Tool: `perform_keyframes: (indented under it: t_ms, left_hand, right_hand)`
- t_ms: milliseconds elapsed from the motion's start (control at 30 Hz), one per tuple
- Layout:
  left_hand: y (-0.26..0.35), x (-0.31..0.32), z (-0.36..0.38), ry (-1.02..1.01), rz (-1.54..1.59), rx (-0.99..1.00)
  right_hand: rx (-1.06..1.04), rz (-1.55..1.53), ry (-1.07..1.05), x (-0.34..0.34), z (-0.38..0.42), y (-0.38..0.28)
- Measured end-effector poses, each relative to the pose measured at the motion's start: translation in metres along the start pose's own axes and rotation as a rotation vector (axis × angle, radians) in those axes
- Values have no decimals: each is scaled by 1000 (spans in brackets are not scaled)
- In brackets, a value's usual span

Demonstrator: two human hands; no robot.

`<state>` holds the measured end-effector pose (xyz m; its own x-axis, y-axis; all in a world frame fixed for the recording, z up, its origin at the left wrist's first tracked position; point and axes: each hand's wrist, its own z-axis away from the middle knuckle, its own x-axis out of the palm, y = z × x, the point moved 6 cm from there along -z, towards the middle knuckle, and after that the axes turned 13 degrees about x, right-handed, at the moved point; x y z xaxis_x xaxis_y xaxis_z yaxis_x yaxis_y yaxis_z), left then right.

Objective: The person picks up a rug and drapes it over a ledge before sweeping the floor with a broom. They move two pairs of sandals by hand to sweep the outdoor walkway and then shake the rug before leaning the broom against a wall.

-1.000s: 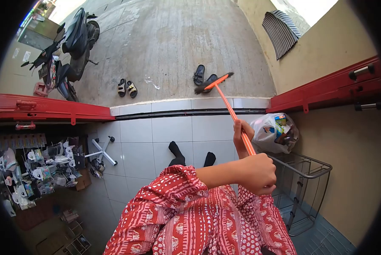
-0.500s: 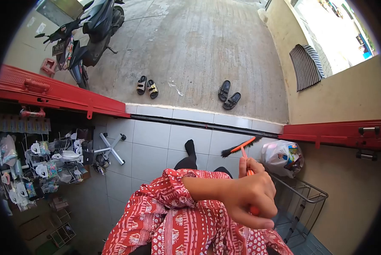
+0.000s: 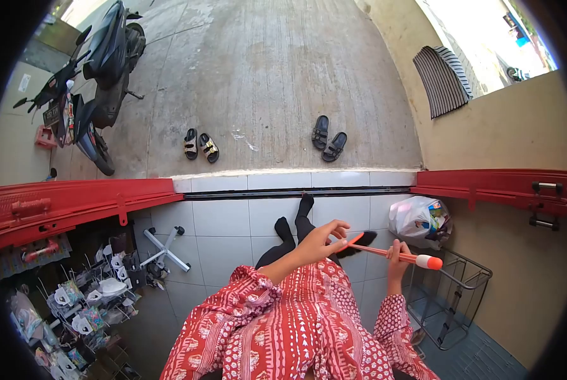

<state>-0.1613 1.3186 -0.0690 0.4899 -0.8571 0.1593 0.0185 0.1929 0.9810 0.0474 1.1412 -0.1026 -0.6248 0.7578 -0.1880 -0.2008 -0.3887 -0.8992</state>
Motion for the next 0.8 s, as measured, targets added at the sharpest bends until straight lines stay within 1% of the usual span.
perform_keyframes:
  t_ms: [33,67,100,133,267,300,367,400,433,467,500,567,600,633,667,733,800]
  left_hand:
    - [-22,-11,-1,16,-122,12]
    - [-32,-22,-4,-14,-212,-29]
    - [-43,-32,-8,-4,-260,-4]
    - [-63,-44,-12,-29,-332,-71]
    - [-138,-98,-43,-190,-676,-158]
    - [-153,-113,-59,-235,-742,-171]
    - [-188,-144,-101,-232,-794,-208]
    - [-196,-157,-127,-227,-806,-273]
    - [-221,-173,-150,-211,-853,-265]
    - [-243,-188,-172,-166,-911,-161]
    - [-270,-201,-195,-155,-950,-174]
    - [-327,-222,-246,-217,-964,-170]
    - [-361,-230,-266,-275,-975,-186]
    - [-388,-239,-286,-270,-988,-167]
    - [-413,-246,-308,-261,-1002,-140]
    - [-462,-257,-347,-265,-1065,-116]
    - [-515,-272,-385,-274,-1126,-122]
  right_hand:
    - [-6,-56,91,-20,-5,-7]
    - [-10,-110,185,-40,-8,-14]
    - [-25,-142,280,-63,-11,-10]
    - [-41,-170,373,-86,-11,-5]
    - [-38,-309,671,-155,-1,20]
    - [-27,-344,745,-171,0,30]
    - [-24,-391,887,-193,0,47]
    - [-32,-402,952,-200,0,48]
    - [-40,-405,1013,-208,1,48]
    - [-55,-401,1071,-213,1,46]
    - [-71,-399,1126,-216,2,45]
    - [-139,-395,1117,-244,15,54]
    - [-168,-318,1282,-249,29,54]
    - [-235,-322,1423,-248,39,56]
    - [-277,-327,1505,-262,54,67]
    - [-343,-331,1691,-350,131,124]
    - [-454,-217,1603,-326,121,110]
